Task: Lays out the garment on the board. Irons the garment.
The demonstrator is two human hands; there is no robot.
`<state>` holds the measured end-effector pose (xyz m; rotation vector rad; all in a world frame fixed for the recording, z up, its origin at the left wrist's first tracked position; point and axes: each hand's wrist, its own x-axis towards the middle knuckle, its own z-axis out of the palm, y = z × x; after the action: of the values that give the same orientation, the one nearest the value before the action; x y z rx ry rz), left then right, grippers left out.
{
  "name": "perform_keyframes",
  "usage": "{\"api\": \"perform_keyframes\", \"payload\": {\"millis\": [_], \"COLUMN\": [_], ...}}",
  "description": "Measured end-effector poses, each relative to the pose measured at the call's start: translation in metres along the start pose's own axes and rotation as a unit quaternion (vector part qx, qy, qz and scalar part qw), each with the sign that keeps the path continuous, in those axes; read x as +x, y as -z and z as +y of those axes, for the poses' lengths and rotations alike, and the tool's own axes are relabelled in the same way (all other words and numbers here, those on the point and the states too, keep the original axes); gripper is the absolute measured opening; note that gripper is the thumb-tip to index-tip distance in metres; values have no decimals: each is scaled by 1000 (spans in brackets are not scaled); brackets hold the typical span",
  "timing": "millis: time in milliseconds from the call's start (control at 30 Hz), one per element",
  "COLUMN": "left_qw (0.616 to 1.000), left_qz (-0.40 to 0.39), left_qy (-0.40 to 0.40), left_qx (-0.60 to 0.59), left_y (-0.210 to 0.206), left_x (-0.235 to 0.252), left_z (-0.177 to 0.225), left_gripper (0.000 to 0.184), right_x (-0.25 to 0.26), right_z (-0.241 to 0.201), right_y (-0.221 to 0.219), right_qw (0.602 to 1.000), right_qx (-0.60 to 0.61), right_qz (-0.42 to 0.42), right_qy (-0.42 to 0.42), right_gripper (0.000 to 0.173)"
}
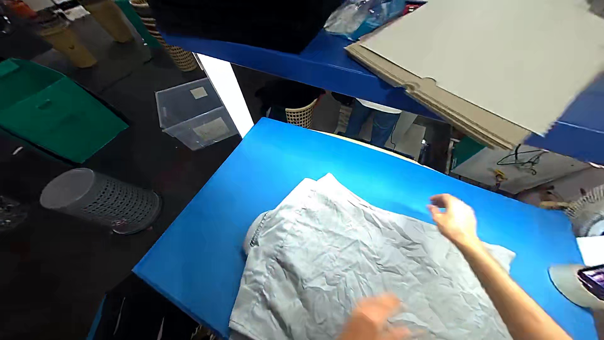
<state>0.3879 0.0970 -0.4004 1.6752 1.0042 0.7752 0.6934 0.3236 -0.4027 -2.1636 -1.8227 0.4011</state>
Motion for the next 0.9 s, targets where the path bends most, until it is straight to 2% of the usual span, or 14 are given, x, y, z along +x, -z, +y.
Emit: {"api": "perform_keyframes", "payload": {"millis": [67,133,167,233,300,367,433,500,533,600,667,733,800,900], "left_qw": [972,924,910,903,914,919,920,915,915,920,927,931,935,936], "left_qz": [144,211,216,199,146,89,97,152,173,201,219,226,214,201], "left_qy": [84,197,259,343,377,377,351,331,326,308,283,262,255,252], "left_qx": [164,250,242,167,41,-70,-147,-173,-165,-134,-112,-117,-122,-138], "left_y": [125,230,269,316,332,331,325,318,315,308,300,299,305,306], "left_x": [29,47,53,58,62,62,59,52,48,44,40,38,40,40], "left_z": [-41,-81,-98,-133,-161,-179,-189,-193,-195,-200,-206,-212,-215,-215], "left_gripper": [42,49,52,49,46,47,42,39,37,36,35,35,35,34], "right_x": [28,60,76,107,149,194,240,263,271,265,237,182,139,117], "right_z": [-55,-94,-109,-131,-149,-164,-189,-233,-244,-242,-220,-194,-177,-157], "right_y": [-47,-92,-110,-129,-124,-100,-54,-16,-10,-25,-65,-105,-121,-122], "right_qw": [995,988,985,964,913,890,939,981,988,989,959,931,933,941], "right_qx": [53,60,44,-13,-86,-100,-137,-156,-141,-93,-95,-138,-171,-129], "right_qz": [-69,-119,-149,-245,-362,-402,-280,-105,-61,-94,-220,-308,-300,-285], "right_qy": [52,72,78,104,166,188,147,41,12,65,149,136,96,131], "right_gripper": [27,26,25,19,19,15,12,23,27,21,10,11,14,12]}}
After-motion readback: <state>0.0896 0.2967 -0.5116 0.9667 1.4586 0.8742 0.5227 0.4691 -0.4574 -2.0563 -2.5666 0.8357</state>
